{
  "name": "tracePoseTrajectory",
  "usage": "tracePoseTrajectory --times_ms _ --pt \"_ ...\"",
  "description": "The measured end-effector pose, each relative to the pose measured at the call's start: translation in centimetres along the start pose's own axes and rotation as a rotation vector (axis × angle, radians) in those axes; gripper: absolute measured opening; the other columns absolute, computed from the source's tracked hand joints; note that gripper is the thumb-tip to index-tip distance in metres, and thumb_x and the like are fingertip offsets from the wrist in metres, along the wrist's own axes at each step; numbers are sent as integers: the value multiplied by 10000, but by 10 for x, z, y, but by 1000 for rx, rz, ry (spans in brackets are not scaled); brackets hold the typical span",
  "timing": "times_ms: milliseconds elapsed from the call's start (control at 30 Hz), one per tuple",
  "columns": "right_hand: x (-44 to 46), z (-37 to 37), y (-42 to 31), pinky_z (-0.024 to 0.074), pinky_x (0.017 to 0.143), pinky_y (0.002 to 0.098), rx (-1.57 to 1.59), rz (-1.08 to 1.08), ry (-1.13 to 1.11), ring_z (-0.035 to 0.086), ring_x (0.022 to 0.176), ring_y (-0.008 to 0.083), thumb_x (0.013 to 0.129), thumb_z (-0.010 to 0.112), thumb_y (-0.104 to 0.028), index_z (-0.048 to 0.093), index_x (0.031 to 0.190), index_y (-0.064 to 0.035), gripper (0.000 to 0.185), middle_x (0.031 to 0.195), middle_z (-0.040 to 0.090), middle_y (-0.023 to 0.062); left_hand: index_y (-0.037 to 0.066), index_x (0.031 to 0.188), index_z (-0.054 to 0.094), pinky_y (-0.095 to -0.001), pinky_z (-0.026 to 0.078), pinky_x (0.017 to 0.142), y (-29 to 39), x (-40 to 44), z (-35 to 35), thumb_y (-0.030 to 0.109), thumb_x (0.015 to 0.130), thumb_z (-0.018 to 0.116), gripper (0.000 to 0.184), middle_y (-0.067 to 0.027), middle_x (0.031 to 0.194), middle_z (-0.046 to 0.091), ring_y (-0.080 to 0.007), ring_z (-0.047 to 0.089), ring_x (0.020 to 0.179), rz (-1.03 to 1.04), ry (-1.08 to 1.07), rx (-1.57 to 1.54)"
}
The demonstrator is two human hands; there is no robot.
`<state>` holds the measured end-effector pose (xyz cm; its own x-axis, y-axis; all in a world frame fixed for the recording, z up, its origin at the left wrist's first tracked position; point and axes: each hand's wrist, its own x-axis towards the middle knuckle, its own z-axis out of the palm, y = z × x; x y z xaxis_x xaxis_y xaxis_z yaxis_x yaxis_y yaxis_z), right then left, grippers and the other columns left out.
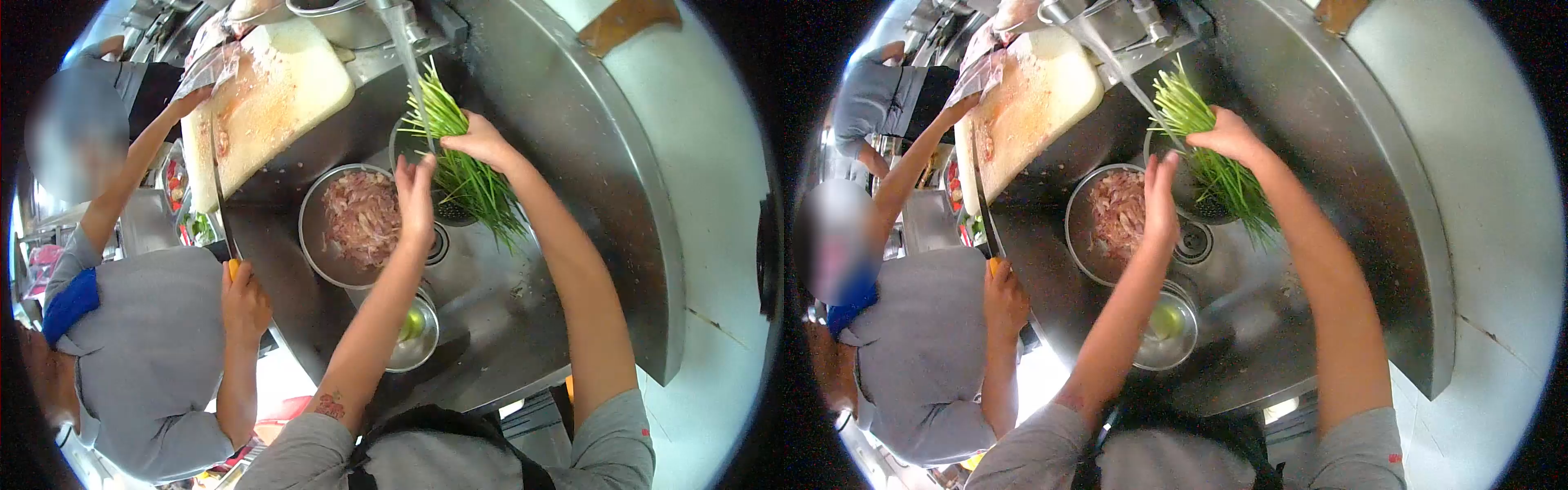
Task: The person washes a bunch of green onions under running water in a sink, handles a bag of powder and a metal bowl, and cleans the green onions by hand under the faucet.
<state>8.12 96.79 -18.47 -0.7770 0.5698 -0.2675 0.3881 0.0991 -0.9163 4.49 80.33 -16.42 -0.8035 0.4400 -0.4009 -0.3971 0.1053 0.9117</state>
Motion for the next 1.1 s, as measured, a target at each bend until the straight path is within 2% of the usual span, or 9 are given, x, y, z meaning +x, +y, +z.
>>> tracePoseTrajectory --times_ms 100,200,300,467,600,800,900,933,1100 --pt "-2 -1 -9 474 805 329 14 -12 -25 629 872 234 637 724 -275 598 1064 -3 521 957 657 137 25 1423 232 -372 255 1036 -15 -39 -5 580 767 604 936 -163 1362 375 -252 355 1253 -89 -17 -171" --pt "-9 -4 -17 477 795 319 51 23 -14 626 859 213 657 716 -246 592 1069 7 500 955 656 126 7 1390 285 -350 260 1036 -42 -40 -6 630 764 586 932 -144 1342 404 -251 390 1218 -540 -111 -343" --pt "-14 -6 -22 479 785 316 161 26 -27 622 849 193 682 703 -211 590 1076 3 462 960 653 110 4 1347 334 -350 275 1028 -42 -6 -12 668 757 569 918 -128 1291 448 -264 427 1167 -657 -476 -757" --pt "-26 -16 -31 480 783 312 279 76 -70 614 845 165 703 690 -174 589 1079 -8 424 960 649 89 91 1259 451 -395 274 1026 -32 35 -1 510 885 508 565 -66 1262 479 -222 427 1168 -354 -516 -681" --pt "-28 -14 -18 474 797 306 250 47 -97 609 852 158 698 696 -178 584 1085 3 441 964 648 82 49 1283 436 -388 323 1002 -22 47 7 269 962 417 390 -96 1262 492 -228 450 1166 -265 -437 -532" --pt "-34 -4 -13 433 904 345 -32 -74 -44 583 1027 269 590 806 -313 500 1227 -32 760 1125 607 160 6 1210 486 -338 385 929 4 53 16 219 955 406 342 -101 1163 550 -232 512 1062 -180 -427 -615" --pt "-39 4 -23 437 905 354 -77 -93 -67 580 1042 282 588 807 -309 486 1238 -23 780 1153 594 170 11 1152 517 -346 399 889 31 48 14 204 951 393 305 -91 1093 576 -230 523 1018 -293 -340 -427" --pt "-36 8 -24 453 882 364 -167 -117 -15 595 1015 308 590 800 -291 495 1217 -18 750 1107 615 174 38 1212 492 -335 382 908 33 51 12 274 973 342 369 -114 1182 535 -222 507 1062 -270 -416 -367" --pt "-35 13 -41 478 824 365 -207 -118 43 629 909 297 634 747 -248 564 1100 -1 558 986 653 153 49 1230 487 -354 301 984 60 51 8 448 913 446 511 -95 1201 533 -218 468 1112 -135 -506 -290"
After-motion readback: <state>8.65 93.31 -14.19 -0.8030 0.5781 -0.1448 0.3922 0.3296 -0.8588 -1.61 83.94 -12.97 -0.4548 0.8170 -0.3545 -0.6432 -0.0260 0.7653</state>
